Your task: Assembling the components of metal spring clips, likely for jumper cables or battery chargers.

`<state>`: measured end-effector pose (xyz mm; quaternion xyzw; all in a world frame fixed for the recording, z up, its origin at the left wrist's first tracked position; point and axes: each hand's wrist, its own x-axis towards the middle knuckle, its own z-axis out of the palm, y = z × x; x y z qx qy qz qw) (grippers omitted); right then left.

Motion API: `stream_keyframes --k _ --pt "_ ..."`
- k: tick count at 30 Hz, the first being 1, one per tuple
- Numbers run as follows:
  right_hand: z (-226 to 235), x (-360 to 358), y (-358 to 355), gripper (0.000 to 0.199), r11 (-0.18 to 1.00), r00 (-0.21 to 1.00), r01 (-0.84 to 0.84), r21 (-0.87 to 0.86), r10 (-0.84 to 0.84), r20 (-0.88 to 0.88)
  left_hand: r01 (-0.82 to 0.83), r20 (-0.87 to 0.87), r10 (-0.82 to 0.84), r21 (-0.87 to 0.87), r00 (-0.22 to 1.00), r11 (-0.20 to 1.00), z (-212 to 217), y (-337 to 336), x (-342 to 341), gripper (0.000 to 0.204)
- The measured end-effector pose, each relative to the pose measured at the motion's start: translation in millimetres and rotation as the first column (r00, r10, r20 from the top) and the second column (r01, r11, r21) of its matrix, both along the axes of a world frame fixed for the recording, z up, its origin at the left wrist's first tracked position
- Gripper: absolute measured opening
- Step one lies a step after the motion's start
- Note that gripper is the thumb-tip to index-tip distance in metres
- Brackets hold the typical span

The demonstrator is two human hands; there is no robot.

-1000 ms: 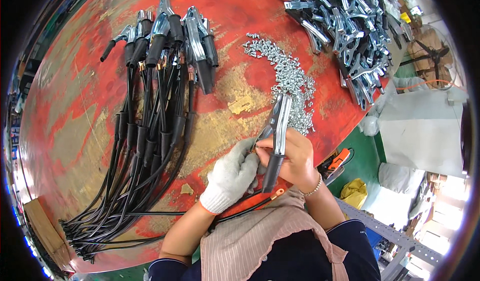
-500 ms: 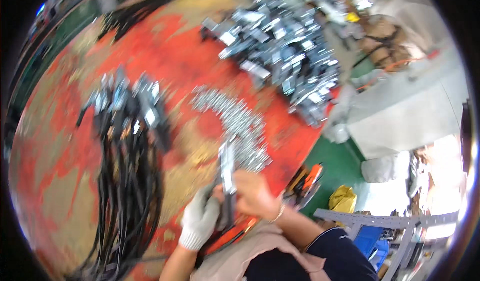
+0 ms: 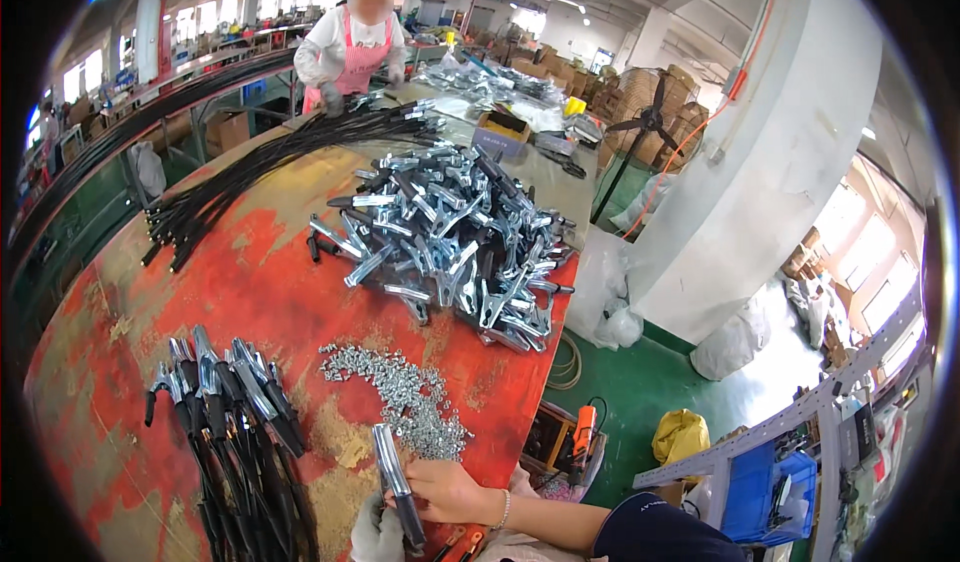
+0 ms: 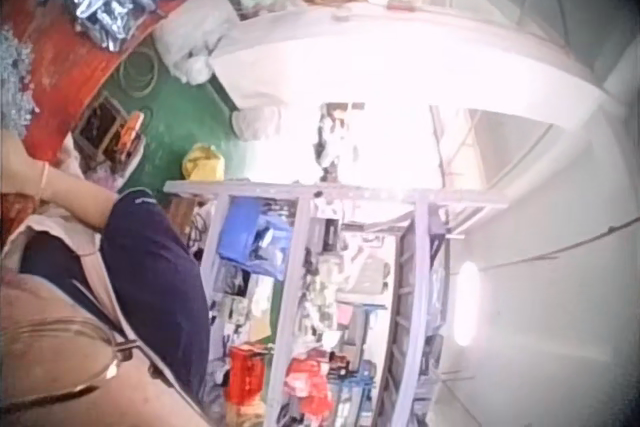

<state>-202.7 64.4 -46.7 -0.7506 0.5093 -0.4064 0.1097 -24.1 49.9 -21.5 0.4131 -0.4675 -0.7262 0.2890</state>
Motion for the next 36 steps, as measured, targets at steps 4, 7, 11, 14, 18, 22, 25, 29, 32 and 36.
stream_keyframes --k 4,7,11,14,18,22,25,29,32,36 --pt "4 7 2 0.018 0.993 0.991 0.058 0.105 -0.071 0.115 0.043 -0.022 -0.042 0.046 0.999 0.998 -9 0 6 0.024" --pt "11 8 1 0.018 0.985 0.994 0.076 0.153 -0.087 0.068 -0.058 0.054 0.055 0.067 0.997 0.996 -7 -2 -1 0.023" --pt "16 10 0 0.027 0.976 0.988 0.146 0.16 -0.137 -0.065 0.015 0.179 0.006 -0.111 0.984 0.994 -27 -8 -2 0.025" --pt "17 18 -6 0.017 0.979 0.984 0.175 0.105 -0.176 -0.004 -0.028 0.177 0.05 -0.129 0.983 0.991 -25 -6 1 0.026" --pt "22 21 -3 0.02 0.987 0.99 0.136 0.084 -0.133 -0.039 0.013 0.156 0.0 -0.078 0.988 0.997 -6 -9 5 0.03" --pt "21 19 -2 0.023 0.989 0.992 0.126 0.081 -0.124 -0.023 0.016 0.17 -0.019 0.018 0.985 1.0 -3 -8 4 0.033" --pt "19 16 -4 0.024 0.991 0.994 0.107 0.084 -0.108 0.006 0.016 0.222 -0.032 0.075 0.975 0.997 5 -11 0 0.034" --pt "19 15 -5 0.024 0.984 0.993 0.104 0.145 -0.111 0.042 0.058 0.229 -0.074 0.077 0.97 0.995 0 -12 1 0.036" --pt "19 15 -7 0.025 0.982 0.993 0.109 0.151 -0.116 0.035 0.062 0.24 -0.075 0.06 0.968 0.996 0 -12 1 0.036" --pt "18 14 -8 0.025 0.985 0.994 0.109 0.132 -0.112 0.016 0.059 0.191 -0.08 0.117 0.978 0.991 -1 -13 2 0.036"
